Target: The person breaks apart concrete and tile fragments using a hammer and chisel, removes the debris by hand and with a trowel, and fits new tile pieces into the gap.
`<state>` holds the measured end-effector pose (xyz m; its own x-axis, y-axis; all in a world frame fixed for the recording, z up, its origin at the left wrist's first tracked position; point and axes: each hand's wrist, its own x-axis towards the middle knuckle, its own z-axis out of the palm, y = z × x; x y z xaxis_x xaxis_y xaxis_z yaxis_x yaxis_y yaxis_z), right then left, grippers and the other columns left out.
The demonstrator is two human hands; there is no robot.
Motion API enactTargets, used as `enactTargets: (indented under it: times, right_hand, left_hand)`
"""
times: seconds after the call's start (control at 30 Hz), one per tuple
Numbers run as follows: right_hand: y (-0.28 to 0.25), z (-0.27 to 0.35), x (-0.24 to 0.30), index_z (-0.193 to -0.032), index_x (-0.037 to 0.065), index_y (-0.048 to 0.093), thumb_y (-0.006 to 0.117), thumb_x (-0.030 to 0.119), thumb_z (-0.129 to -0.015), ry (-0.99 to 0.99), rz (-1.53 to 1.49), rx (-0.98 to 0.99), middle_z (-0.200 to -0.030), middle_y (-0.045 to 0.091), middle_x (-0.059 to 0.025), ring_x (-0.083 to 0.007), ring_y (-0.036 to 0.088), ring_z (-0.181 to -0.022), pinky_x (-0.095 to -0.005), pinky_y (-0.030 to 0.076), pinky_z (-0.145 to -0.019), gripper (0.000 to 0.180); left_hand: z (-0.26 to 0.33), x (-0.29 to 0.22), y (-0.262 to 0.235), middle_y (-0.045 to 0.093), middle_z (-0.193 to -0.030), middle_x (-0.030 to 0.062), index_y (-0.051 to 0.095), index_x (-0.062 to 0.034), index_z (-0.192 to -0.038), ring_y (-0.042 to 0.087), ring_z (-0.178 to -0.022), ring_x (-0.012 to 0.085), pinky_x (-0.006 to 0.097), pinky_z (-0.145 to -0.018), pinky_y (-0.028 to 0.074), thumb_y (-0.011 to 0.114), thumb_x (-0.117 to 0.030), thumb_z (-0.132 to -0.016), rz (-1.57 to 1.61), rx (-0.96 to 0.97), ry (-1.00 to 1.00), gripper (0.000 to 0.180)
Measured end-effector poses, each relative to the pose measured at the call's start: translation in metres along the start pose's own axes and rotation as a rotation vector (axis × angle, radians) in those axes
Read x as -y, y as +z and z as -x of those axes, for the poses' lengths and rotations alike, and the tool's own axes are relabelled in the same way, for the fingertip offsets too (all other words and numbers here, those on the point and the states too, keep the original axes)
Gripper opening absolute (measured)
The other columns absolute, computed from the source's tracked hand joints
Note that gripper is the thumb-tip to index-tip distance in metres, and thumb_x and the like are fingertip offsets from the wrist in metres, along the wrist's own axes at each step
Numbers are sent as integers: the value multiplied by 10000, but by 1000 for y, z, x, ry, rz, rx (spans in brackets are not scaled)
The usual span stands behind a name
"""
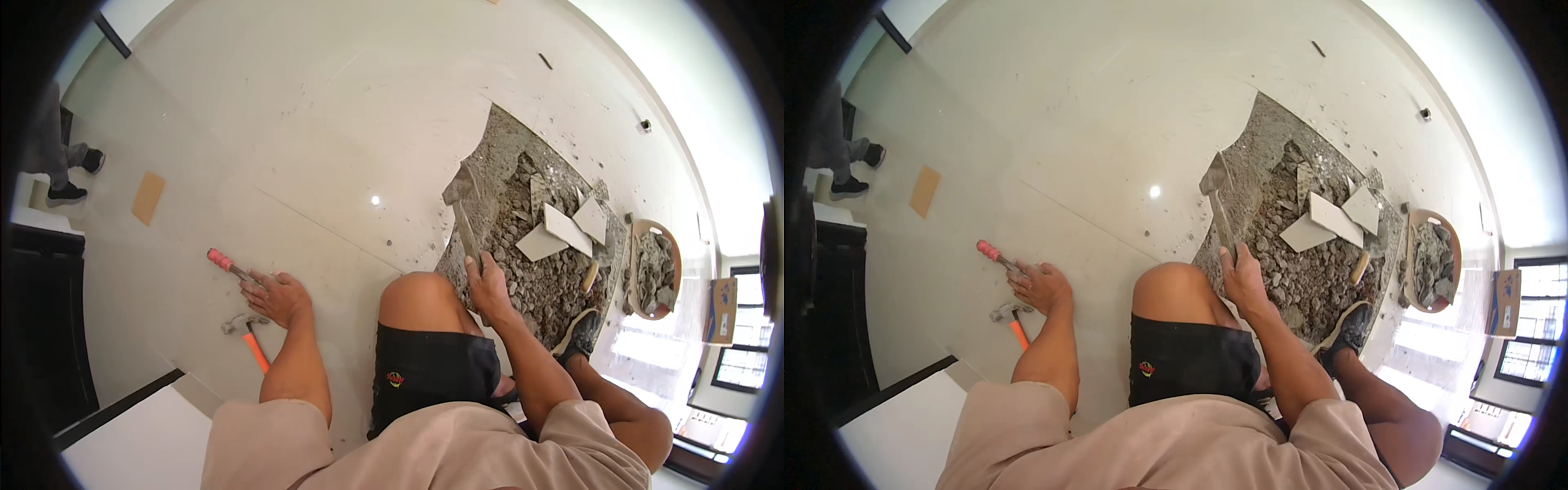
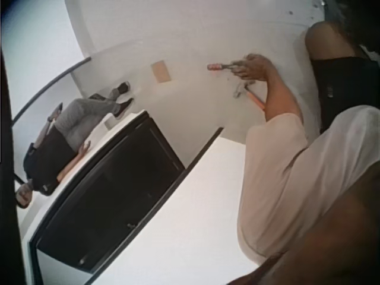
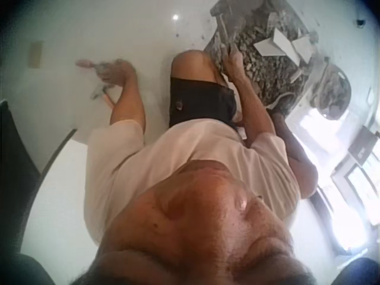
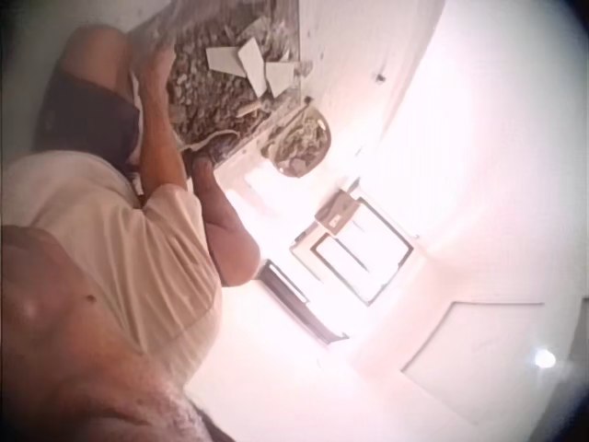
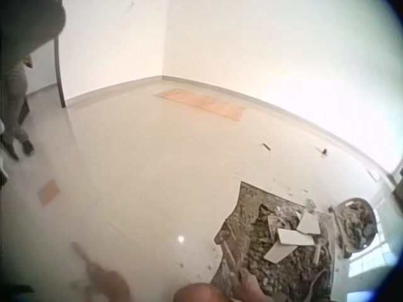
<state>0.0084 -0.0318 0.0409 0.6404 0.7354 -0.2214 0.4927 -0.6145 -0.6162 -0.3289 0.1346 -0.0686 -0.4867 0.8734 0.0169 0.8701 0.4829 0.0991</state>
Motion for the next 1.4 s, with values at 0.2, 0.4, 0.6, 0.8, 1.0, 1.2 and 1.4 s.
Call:
enactTargets:
  times: [0.2, 0.4, 0.6, 0.8, 1.0, 1.2, 1.4]
  right_hand:
    - [20, -61, 39, -1235, -3, 492, 593, 199, -1052, -340, -77, -201, -790, 632, -334, -561, 617, -730, -568, 442, -561, 291]
    - [28, -95, 6, -1232, -4, 492, 572, 230, -1057, -204, 130, -36, -816, 649, -351, -579, 624, -789, -622, 473, -635, 303]
    - [29, -98, 31, -1208, -16, 500, 559, 264, -1062, -194, 57, -29, -875, 660, -370, -588, 628, -839, -641, 486, -693, 321]
    - [23, -135, 18, -1142, -21, 464, 538, 293, -1073, -159, 200, 24, -867, 651, -386, -595, 631, -843, -647, 491, -699, 330]
    - [23, -132, 40, -1107, -32, 444, 512, 326, -1081, -129, 95, -44, -913, 661, -400, -613, 635, -882, -652, 507, -761, 366]
    - [22, -146, 46, -1122, -22, 462, 499, 349, -1086, -72, 211, 83, -985, 664, -406, -603, 635, -953, -645, 501, -840, 374]
    - [27, -167, 34, -1121, -42, 496, 509, 362, -1081, -59, 204, 64, -967, 664, -406, -605, 631, -961, -635, 503, -851, 406]
  left_hand:
    - [-8, 10, 1, 210, -1709, 203, 288, -96, -1633, 167, -1593, 330, 498, -1287, 160, 421, -354, -1058, -34, -24, -4, 644]
    - [-3, -3, -2, 189, -1721, 199, 262, -117, -1649, 149, -1601, 311, 489, -1294, 134, 414, -363, -1059, -41, 35, 6, 657]
    - [-9, 11, 7, 210, -1716, 192, 261, -120, -1654, 176, -1594, 313, 486, -1277, 156, 401, -383, -1070, -50, -55, 9, 655]
    - [-3, -2, 0, 187, -1723, 195, 240, -114, -1657, 133, -1607, 299, 474, -1296, 133, 413, -353, -1058, -68, 36, -3, 668]
    - [-5, 3, -2, 207, -1716, 201, 268, -112, -1649, 163, -1601, 304, 477, -1290, 150, 418, -349, -1052, -68, 38, -4, 659]
    - [-9, 6, 0, 215, -1711, 208, 275, -123, -1648, 197, -1589, 316, 476, -1281, 175, 422, -358, -1048, -88, 12, -29, 661]
    - [-4, 0, 5, 213, -1708, 216, 266, -120, -1648, 202, -1586, 323, 488, -1276, 177, 419, -369, -1053, -53, 24, 6, 663]
